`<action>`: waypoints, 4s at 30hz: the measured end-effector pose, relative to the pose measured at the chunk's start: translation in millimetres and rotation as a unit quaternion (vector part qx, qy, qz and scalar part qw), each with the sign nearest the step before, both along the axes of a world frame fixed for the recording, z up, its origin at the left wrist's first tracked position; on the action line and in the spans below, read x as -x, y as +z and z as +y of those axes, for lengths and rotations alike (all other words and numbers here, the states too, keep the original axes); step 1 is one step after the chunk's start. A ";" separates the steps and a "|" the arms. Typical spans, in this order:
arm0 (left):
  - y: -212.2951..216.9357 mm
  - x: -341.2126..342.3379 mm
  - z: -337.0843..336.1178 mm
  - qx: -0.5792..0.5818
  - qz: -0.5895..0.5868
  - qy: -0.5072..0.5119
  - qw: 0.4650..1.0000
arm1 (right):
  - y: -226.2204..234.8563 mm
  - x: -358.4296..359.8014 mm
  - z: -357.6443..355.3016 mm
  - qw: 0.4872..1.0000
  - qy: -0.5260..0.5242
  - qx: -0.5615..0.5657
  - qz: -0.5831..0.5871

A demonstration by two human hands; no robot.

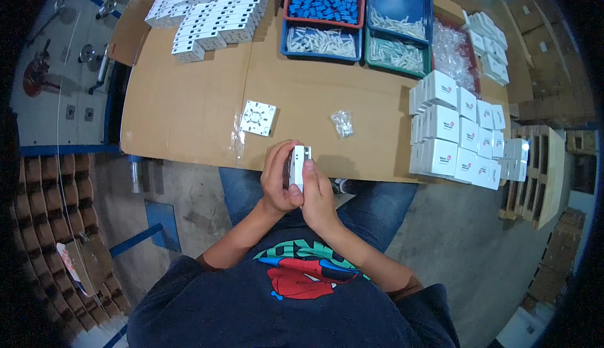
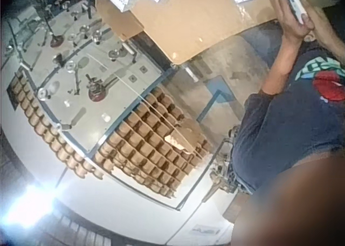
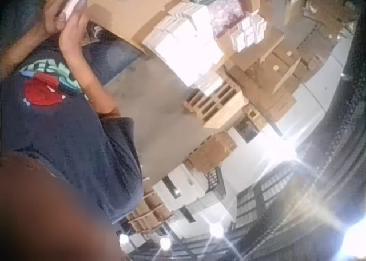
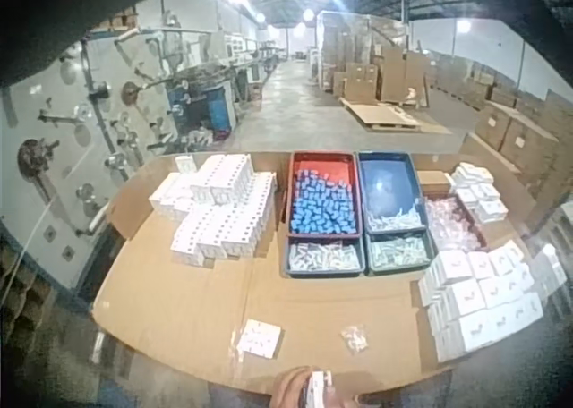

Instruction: Packing small circuit board components into small white boxes.

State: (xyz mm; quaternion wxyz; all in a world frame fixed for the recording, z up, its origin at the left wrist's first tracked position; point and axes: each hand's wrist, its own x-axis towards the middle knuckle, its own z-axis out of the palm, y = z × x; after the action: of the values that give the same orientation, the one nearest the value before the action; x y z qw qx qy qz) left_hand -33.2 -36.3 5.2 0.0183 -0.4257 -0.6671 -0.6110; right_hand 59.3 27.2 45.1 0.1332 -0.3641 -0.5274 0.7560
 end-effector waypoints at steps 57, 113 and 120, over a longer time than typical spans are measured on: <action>28.7 -28.4 18.8 -0.056 -0.775 -0.183 0.602 | -25.0 -17.8 77.0 0.844 0.173 -0.489 0.136; -63.8 45.8 -13.4 -0.101 -0.735 -0.230 0.630 | -26.2 3.6 115.4 0.884 0.173 -0.433 0.043; -53.8 29.8 -12.9 -0.019 -0.738 -0.254 0.625 | -0.2 89.8 187.6 0.772 0.034 -0.634 0.028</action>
State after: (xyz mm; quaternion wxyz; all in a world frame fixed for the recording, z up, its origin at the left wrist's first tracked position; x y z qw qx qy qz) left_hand -63.1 -49.2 -48.6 -0.6281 0.0155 -0.3107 -0.7132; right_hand -30.5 214.8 44.9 0.3227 -0.1580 -0.8951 0.2639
